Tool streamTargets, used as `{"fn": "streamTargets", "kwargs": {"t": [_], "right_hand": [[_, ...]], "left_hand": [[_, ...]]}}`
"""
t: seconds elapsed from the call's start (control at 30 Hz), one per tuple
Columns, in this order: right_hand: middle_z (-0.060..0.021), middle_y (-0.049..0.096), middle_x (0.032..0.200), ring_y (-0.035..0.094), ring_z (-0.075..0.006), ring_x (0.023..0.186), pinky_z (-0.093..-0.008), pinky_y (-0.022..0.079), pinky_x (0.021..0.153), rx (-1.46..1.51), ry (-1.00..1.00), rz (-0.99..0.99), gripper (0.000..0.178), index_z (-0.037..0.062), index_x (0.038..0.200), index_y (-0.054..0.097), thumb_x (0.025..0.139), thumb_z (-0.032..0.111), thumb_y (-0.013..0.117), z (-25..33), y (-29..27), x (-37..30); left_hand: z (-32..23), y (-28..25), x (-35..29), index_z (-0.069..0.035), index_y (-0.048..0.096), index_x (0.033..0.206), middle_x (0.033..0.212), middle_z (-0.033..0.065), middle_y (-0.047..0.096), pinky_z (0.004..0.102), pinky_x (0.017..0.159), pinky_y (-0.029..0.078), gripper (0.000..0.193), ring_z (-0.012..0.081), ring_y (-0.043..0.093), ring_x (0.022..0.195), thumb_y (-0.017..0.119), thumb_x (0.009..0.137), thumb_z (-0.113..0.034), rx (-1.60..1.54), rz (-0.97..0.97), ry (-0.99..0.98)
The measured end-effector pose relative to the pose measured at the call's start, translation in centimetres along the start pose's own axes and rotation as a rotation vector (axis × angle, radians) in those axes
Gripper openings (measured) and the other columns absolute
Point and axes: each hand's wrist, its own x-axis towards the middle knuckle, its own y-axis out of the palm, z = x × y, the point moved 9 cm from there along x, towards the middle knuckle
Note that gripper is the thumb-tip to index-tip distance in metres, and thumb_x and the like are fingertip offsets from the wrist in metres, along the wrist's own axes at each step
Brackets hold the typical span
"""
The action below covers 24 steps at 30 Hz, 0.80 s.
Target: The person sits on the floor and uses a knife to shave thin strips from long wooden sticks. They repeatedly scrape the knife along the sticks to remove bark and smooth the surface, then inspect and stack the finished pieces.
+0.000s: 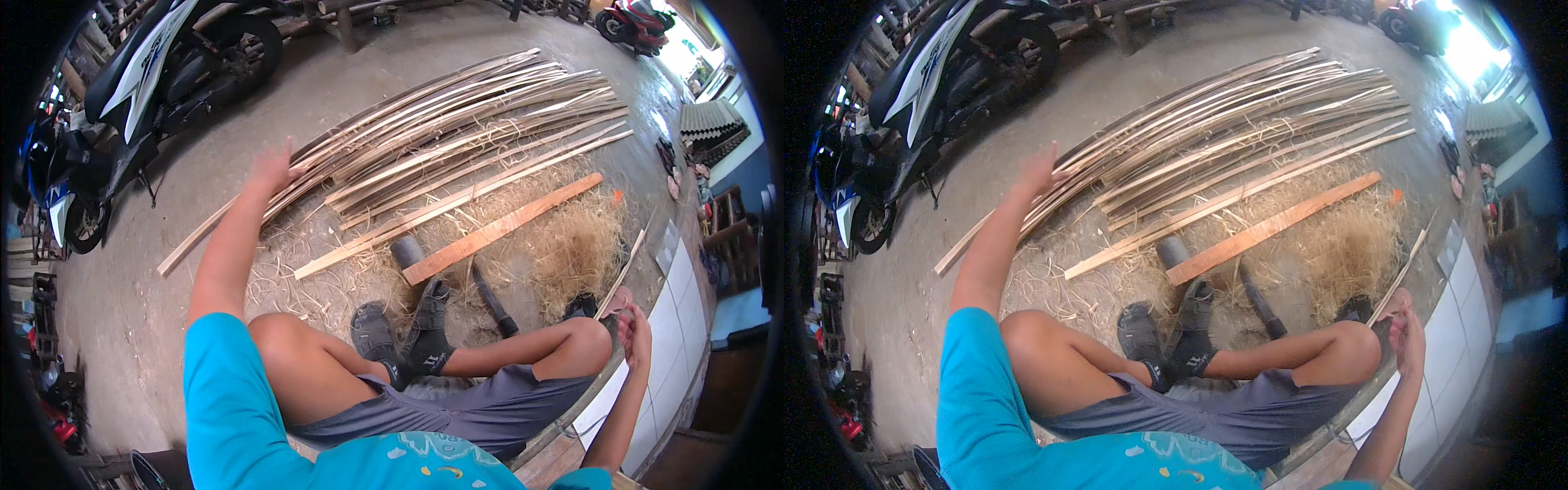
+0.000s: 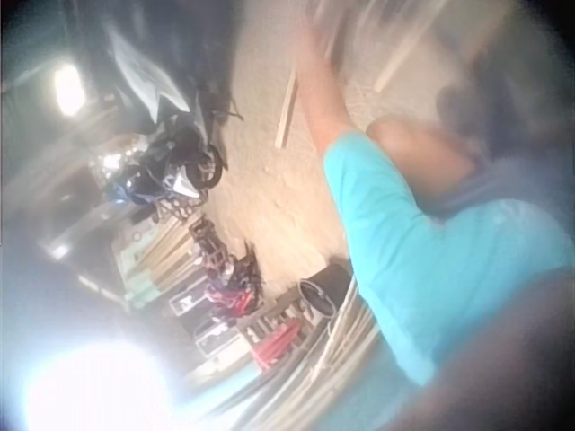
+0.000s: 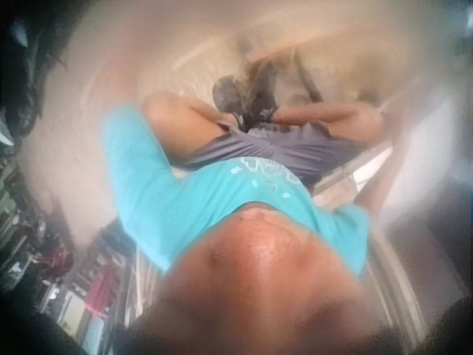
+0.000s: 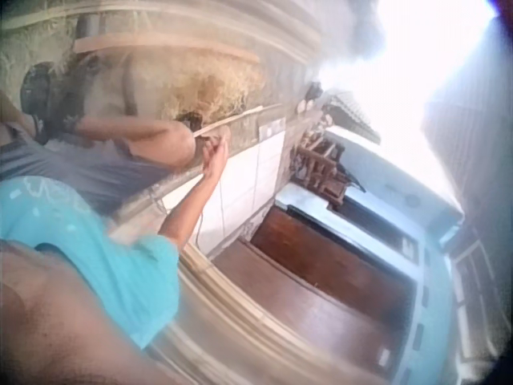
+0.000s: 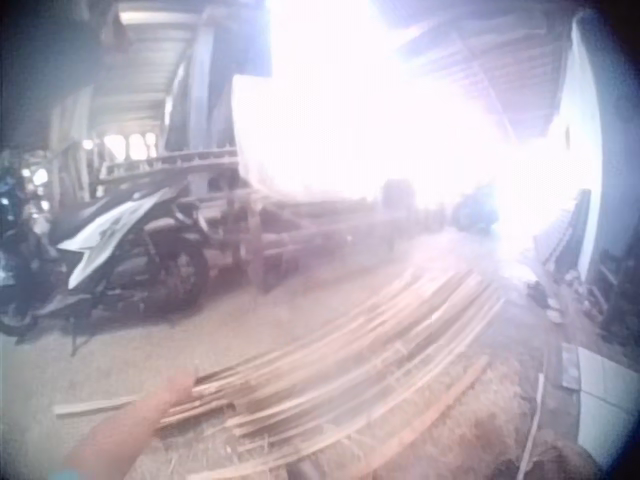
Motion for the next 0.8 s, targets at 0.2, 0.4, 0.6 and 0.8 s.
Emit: {"fn": "streamTargets", "kwargs": {"t": [0.2, 0.4, 0.6, 0.8], "right_hand": [[-0.0031, 0.065, 0.093, 0.063, -0.0100, 0.080, -0.0250, 0.050, 0.065, -0.206, -0.016, 0.130, 0.037, 0.0074, 0.123, 0.062, 0.100, 0.036, 0.057, -6.4, -0.2, -2.0], [-0.0080, 0.068, 0.098, 0.066, -0.0173, 0.093, -0.0293, 0.053, 0.074, -0.214, 0.100, 0.373, 0.033, 0.0017, 0.117, 0.064, 0.097, 0.029, 0.064, -15.6, 11.8, 3.8], [-0.0085, 0.066, 0.103, 0.066, -0.0215, 0.096, -0.0338, 0.053, 0.077, -0.984, -0.475, 0.465, 0.043, 0.0021, 0.127, 0.055, 0.095, 0.029, 0.066, -12.8, 22.1, -3.5], [-0.0093, 0.064, 0.103, 0.064, -0.0213, 0.094, -0.0352, 0.051, 0.081, -0.958, -0.510, 0.386, 0.052, 0.0034, 0.136, 0.046, 0.094, 0.029, 0.066, -12.2, 23.2, -7.1]], "left_hand": [[-5.4, 3.1, -6.0, -0.013, 0.034, 0.151, 0.136, 0.0229, 0.053, 0.0512, 0.107, 0.041, 0.075, 0.0391, 0.053, 0.124, 0.066, 0.090, -0.044, -0.031, 0.342, 0.284], [-10.8, 17.5, -13.4, -0.006, 0.038, 0.148, 0.139, 0.0225, 0.052, 0.0489, 0.105, 0.044, 0.073, 0.0387, 0.055, 0.123, 0.066, 0.090, -0.040, -0.279, 0.410, 0.181], [-11.0, 22.0, -20.1, -0.011, 0.046, 0.142, 0.137, 0.0193, 0.051, 0.0502, 0.100, 0.046, 0.063, 0.0409, 0.054, 0.121, 0.067, 0.088, -0.036, -0.271, 0.139, 0.048], [-10.4, 21.0, -18.3, -0.011, 0.058, 0.116, 0.118, 0.0168, 0.055, 0.0478, 0.094, 0.049, 0.038, 0.0383, 0.058, 0.109, 0.067, 0.082, -0.026, -0.451, 0.311, 0.057]]}}
